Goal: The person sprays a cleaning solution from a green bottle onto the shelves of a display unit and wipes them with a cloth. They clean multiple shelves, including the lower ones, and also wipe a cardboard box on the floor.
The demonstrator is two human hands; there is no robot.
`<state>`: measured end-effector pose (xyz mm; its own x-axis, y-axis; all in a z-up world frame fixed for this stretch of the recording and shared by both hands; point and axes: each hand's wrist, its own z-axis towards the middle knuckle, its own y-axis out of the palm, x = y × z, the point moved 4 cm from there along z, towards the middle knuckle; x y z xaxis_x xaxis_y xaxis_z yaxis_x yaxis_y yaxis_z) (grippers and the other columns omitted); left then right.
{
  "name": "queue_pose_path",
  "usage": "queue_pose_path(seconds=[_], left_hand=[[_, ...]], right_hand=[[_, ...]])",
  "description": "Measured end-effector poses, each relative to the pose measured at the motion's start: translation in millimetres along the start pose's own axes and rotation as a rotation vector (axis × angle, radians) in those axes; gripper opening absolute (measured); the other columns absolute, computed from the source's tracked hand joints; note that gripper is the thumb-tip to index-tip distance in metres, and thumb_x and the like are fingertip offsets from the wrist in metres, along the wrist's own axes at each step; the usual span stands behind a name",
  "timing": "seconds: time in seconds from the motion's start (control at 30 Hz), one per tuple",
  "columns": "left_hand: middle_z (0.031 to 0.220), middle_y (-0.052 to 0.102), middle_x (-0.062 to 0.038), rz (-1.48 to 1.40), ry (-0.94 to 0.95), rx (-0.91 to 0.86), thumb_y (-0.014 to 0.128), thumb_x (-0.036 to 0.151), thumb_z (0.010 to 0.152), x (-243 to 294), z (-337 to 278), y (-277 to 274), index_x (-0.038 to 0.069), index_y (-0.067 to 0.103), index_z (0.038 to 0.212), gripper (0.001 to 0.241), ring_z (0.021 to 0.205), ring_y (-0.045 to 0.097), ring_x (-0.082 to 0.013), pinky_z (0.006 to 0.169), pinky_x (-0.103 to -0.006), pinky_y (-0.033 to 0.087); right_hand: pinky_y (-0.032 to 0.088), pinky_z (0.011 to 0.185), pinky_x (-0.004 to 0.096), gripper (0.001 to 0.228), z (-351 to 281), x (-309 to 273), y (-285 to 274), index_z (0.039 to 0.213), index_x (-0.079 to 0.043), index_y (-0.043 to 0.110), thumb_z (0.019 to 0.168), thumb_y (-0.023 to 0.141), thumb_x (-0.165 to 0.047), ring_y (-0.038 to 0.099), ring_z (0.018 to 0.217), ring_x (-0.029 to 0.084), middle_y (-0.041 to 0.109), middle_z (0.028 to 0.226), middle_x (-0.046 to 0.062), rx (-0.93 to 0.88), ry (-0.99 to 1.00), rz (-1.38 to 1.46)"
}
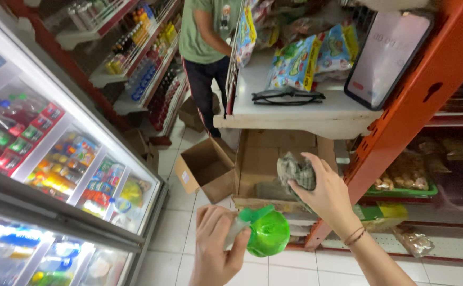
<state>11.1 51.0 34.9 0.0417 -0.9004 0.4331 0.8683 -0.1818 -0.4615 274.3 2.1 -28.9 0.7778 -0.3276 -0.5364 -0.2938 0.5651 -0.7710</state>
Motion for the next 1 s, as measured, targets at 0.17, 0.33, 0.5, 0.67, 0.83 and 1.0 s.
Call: queue_pose_path(seconds=[0.17,0.33,0.5,0.67,0.83,1.0], left_hand=[[0.091,0.064,-0.011,0.044,0.085,0.014,0.073,0.011,0.083,-16.3,-3.2,-7.6,0.000,0.062,0.096,0.020,0.084,0.061,-0.0313,0.087,-0.0452,0.043],[0.091,0.065,-0.013,0.047,0.089,0.133,0.072,0.012,0.083,-28.1,-5.0,-25.6,-0.004,0.064,0.101,0.026,0.082,0.061,-0.0315,0.085,-0.0445,0.047],[0.093,0.065,-0.012,0.012,0.140,0.228,0.072,0.015,0.086,-25.8,4.8,-36.3,-0.003,0.064,0.101,0.024,0.081,0.060,-0.0296,0.081,-0.0436,0.049],[0.105,0.066,-0.020,-0.015,-0.063,0.248,0.065,0.008,0.097,-47.7,21.3,15.7,-0.010,0.060,0.117,0.028,0.098,0.064,-0.0400,0.089,-0.0472,0.052],[0.090,0.058,-0.017,-0.047,-0.248,0.223,0.065,0.007,0.098,-77.2,2.5,71.4,-0.004,0.063,0.109,0.015,0.080,0.061,-0.0331,0.071,-0.0395,0.051],[0.089,0.059,-0.012,-0.090,-0.358,0.241,0.067,0.008,0.098,-76.8,-42.2,56.4,-0.001,0.064,0.102,0.011,0.075,0.056,-0.0247,0.066,-0.0347,0.045]], right_hand=[[0.057,0.079,0.048,0.071,2.7,5.2,6.8,0.127,-0.011,0.061,0.073,0.077,-0.055,0.068,0.100,0.037,0.060,0.136,0.015,-0.014,0.049,-0.127],[0.044,0.106,0.052,0.060,-8.6,0.9,-15.1,0.130,-0.013,0.064,0.082,0.075,-0.046,0.059,0.127,0.035,0.057,0.146,0.014,0.209,-0.162,-0.125],[0.027,0.122,0.059,0.076,-39.1,-31.0,-25.9,0.141,-0.012,0.055,0.079,0.076,-0.051,0.044,0.147,0.038,0.052,0.151,0.014,0.135,-0.439,0.380],[0.006,0.105,0.073,0.109,-7.2,-13.9,32.6,0.147,-0.003,0.050,0.059,0.081,-0.059,0.023,0.141,0.053,0.038,0.154,0.027,0.244,-0.303,-0.094],[0.016,0.114,0.069,0.068,-35.5,34.7,95.1,0.132,-0.011,0.061,0.073,0.081,-0.039,0.038,0.141,0.040,0.051,0.146,0.016,0.102,-0.277,-0.068],[0.042,0.110,0.049,0.053,-85.2,66.3,95.0,0.130,-0.009,0.062,0.082,0.077,-0.025,0.056,0.126,0.034,0.061,0.135,0.013,0.004,-0.242,0.222]])
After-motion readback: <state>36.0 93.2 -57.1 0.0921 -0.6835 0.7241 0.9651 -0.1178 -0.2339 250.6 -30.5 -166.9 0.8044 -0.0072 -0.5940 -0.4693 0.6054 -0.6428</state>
